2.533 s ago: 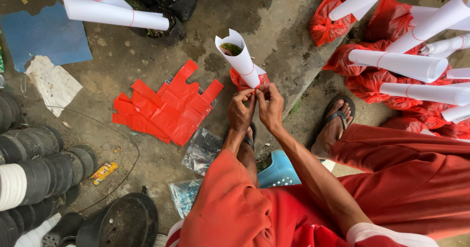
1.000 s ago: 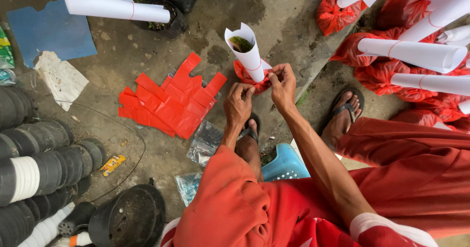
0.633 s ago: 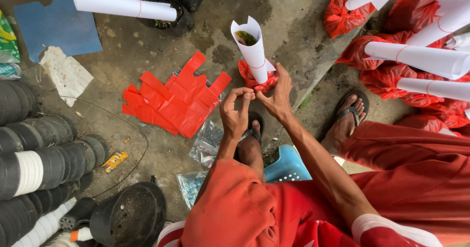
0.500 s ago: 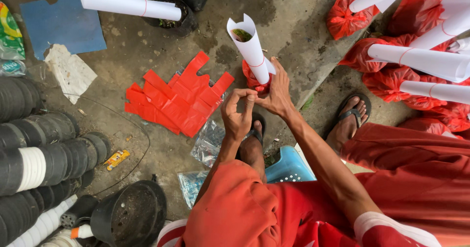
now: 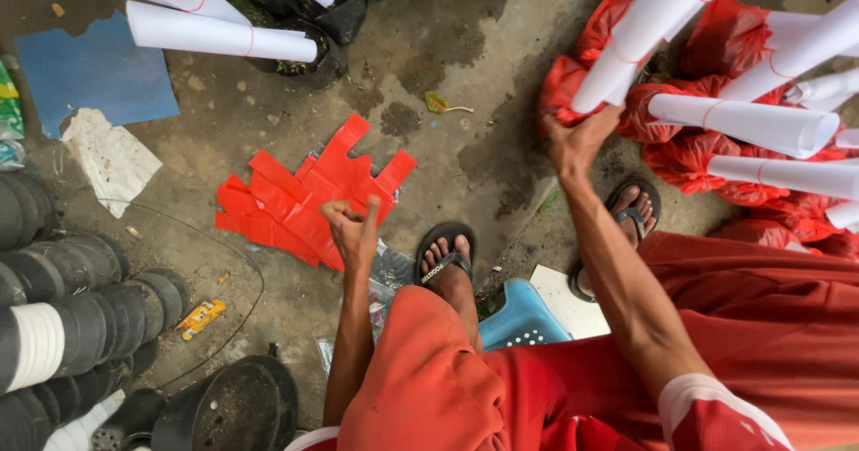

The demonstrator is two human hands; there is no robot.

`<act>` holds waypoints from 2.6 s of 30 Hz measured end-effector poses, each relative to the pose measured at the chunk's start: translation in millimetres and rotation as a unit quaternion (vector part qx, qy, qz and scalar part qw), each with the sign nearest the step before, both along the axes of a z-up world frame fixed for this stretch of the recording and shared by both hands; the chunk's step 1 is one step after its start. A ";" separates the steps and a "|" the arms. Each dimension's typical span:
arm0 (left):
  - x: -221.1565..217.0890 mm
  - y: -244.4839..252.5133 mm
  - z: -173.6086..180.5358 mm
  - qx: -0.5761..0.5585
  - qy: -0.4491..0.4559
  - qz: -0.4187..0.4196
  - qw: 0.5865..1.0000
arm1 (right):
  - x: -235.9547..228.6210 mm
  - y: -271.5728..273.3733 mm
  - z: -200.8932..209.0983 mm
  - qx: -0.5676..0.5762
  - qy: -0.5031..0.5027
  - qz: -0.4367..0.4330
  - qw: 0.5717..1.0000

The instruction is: The person repeatedly picks up potted seedlings wrapped in white paper cones, places them into red plastic bags, and ties the bags closed. The finished units are set aside in a growing pile on the floor.

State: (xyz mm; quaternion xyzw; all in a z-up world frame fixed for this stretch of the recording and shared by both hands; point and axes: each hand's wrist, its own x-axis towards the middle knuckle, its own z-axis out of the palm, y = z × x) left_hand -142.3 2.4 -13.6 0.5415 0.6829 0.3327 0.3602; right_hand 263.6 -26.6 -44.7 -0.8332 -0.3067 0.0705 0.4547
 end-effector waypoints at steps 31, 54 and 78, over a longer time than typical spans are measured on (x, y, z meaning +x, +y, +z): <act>16.5 -13.6 32.9 0.114 -0.128 0.082 0.982 | -268.9 7.8 22.1 0.106 0.559 0.366 0.736; 50.1 15.8 98.7 0.070 -0.157 -0.138 0.975 | -119.5 -18.6 106.7 0.063 0.352 0.316 0.879; 103.0 12.6 75.2 0.090 -0.282 -0.019 0.955 | -79.4 -25.0 130.9 -0.055 0.305 0.463 0.830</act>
